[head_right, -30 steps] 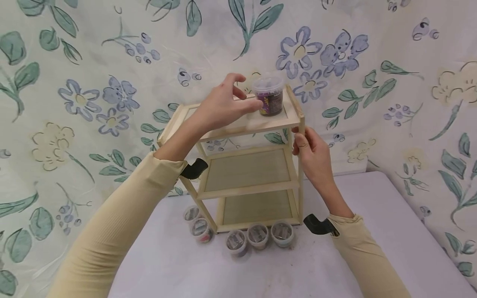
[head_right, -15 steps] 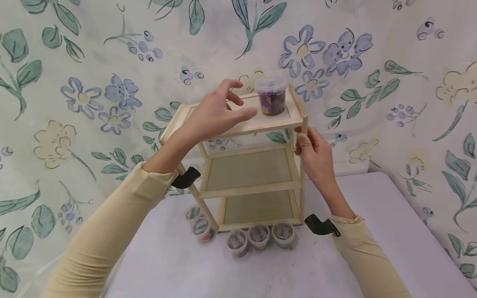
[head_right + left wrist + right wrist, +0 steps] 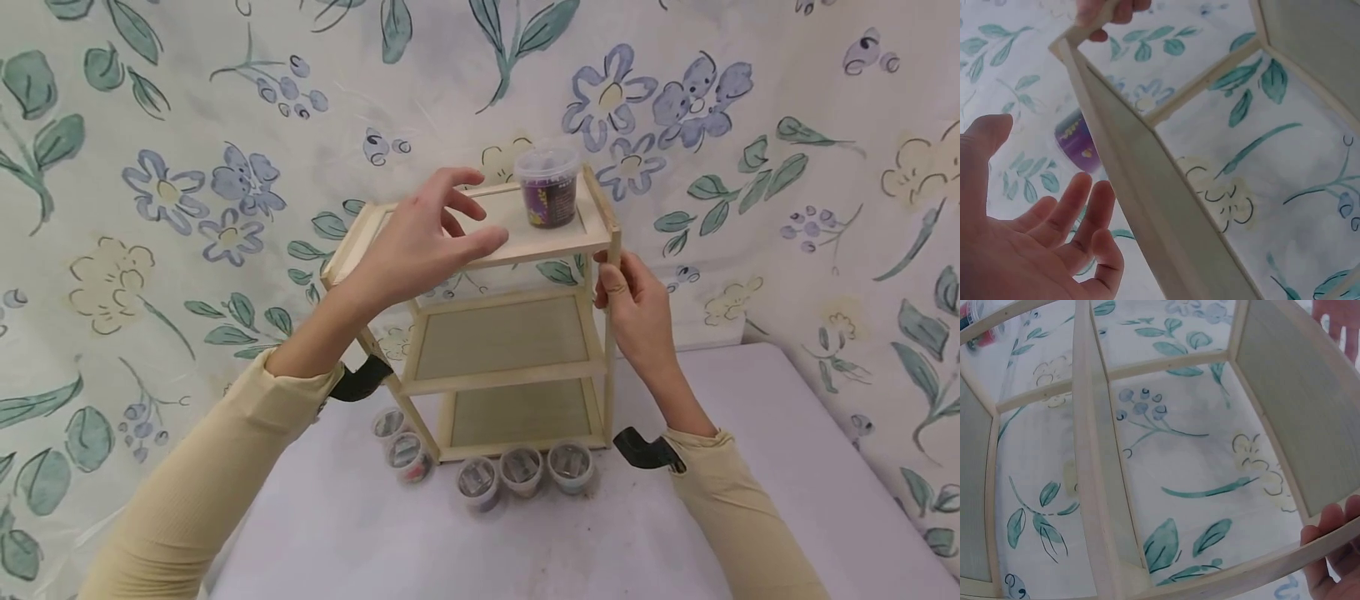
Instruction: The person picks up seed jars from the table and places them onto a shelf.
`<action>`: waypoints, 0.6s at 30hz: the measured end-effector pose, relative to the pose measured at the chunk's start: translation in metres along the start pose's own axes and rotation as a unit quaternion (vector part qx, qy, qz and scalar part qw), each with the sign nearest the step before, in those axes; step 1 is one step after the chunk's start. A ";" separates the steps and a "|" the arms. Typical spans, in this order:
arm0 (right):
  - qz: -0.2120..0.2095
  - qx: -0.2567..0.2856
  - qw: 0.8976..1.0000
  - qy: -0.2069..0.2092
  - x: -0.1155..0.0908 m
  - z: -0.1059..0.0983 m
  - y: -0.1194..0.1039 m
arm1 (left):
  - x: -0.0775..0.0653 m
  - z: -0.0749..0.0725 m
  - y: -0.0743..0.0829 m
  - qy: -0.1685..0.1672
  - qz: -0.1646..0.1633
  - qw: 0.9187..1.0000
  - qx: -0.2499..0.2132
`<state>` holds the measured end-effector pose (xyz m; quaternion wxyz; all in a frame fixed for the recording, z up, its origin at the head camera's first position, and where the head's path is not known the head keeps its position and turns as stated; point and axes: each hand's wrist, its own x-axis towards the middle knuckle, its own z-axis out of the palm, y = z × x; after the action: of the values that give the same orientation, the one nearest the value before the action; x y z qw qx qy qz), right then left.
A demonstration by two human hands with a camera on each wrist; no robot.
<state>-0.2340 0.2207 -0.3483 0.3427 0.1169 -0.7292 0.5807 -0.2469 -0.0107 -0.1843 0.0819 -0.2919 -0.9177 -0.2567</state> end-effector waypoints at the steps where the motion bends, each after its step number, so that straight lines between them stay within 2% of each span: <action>1: 0.000 0.001 1.000 0.000 0.000 0.000 0.000 | -0.002 0.000 -0.001 0.001 0.002 1.000 -0.005; 8: 0.010 0.005 1.000 -0.005 0.000 0.001 -0.002 | -0.017 0.004 -0.006 0.012 0.019 0.998 -0.057; 12: 0.010 0.002 1.000 -0.005 0.000 0.001 -0.001 | -0.028 0.008 -0.012 0.012 0.048 0.996 -0.080; 18: 0.003 0.002 1.000 -0.001 0.001 -0.001 -0.001 | -0.041 0.012 -0.017 0.030 0.084 0.990 -0.113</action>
<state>-0.2339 0.2216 -0.3470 0.3398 0.1162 -0.7291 0.5827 -0.2229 -0.0367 -0.2145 0.0972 -0.3674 -0.8520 -0.3601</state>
